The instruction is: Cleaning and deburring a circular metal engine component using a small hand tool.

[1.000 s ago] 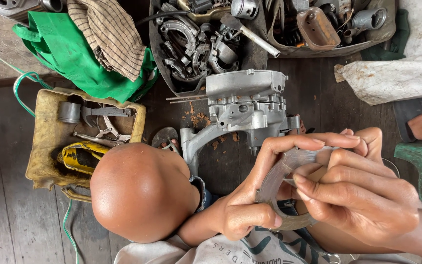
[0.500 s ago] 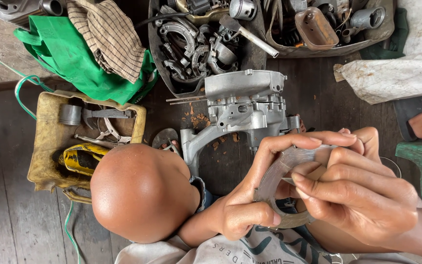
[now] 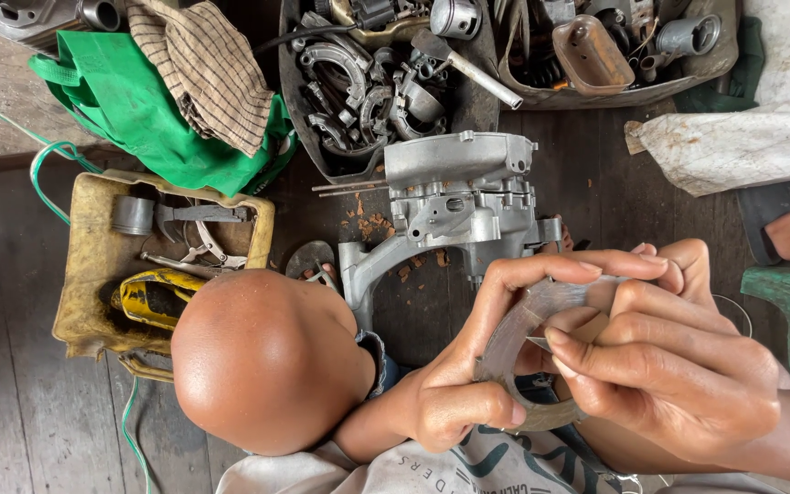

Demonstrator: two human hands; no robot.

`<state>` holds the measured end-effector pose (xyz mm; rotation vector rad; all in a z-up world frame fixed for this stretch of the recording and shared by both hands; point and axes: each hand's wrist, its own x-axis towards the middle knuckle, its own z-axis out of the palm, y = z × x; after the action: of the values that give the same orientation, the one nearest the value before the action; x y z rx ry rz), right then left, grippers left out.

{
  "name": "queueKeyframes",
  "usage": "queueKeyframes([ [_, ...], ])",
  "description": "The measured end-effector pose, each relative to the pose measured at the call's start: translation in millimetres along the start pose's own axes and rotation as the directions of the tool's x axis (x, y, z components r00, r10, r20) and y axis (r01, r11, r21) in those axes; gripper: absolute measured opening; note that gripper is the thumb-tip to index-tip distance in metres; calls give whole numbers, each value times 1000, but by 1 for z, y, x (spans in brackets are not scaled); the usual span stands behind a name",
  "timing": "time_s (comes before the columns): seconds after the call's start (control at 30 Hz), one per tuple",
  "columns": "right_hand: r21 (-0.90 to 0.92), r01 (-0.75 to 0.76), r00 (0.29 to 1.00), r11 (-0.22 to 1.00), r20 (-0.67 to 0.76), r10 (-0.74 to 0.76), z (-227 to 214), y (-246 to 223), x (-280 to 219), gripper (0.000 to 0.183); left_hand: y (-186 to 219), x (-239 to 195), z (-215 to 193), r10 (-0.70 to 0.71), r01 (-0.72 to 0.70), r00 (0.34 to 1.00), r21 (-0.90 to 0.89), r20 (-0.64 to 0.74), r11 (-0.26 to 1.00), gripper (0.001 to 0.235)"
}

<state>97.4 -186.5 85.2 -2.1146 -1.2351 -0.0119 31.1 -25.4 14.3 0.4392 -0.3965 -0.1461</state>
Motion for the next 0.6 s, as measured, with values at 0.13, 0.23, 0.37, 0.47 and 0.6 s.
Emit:
queueKeyframes([
  [0.13,-25,-37,999,999,16,38,-1,-2,1,7,8,1,2,-49,49,998,6,-36,999,85],
  [0.23,-13,-50,999,999,5,50,-1,-3,2,8,12,0,1,-46,46,999,61,-3,997,87],
  [0.37,-13,-27,999,1000,46,27,-2,-7,7,10,17,1,3,-101,102,994,41,-32,994,87],
  [0.47,-29,-9,1000,1000,28,10,-1,-3,5,10,19,1,4,-108,110,994,61,-33,992,87],
  [0.6,-19,-24,999,1000,22,24,0,-8,10,10,7,0,1,-29,29,1000,21,-7,999,80],
])
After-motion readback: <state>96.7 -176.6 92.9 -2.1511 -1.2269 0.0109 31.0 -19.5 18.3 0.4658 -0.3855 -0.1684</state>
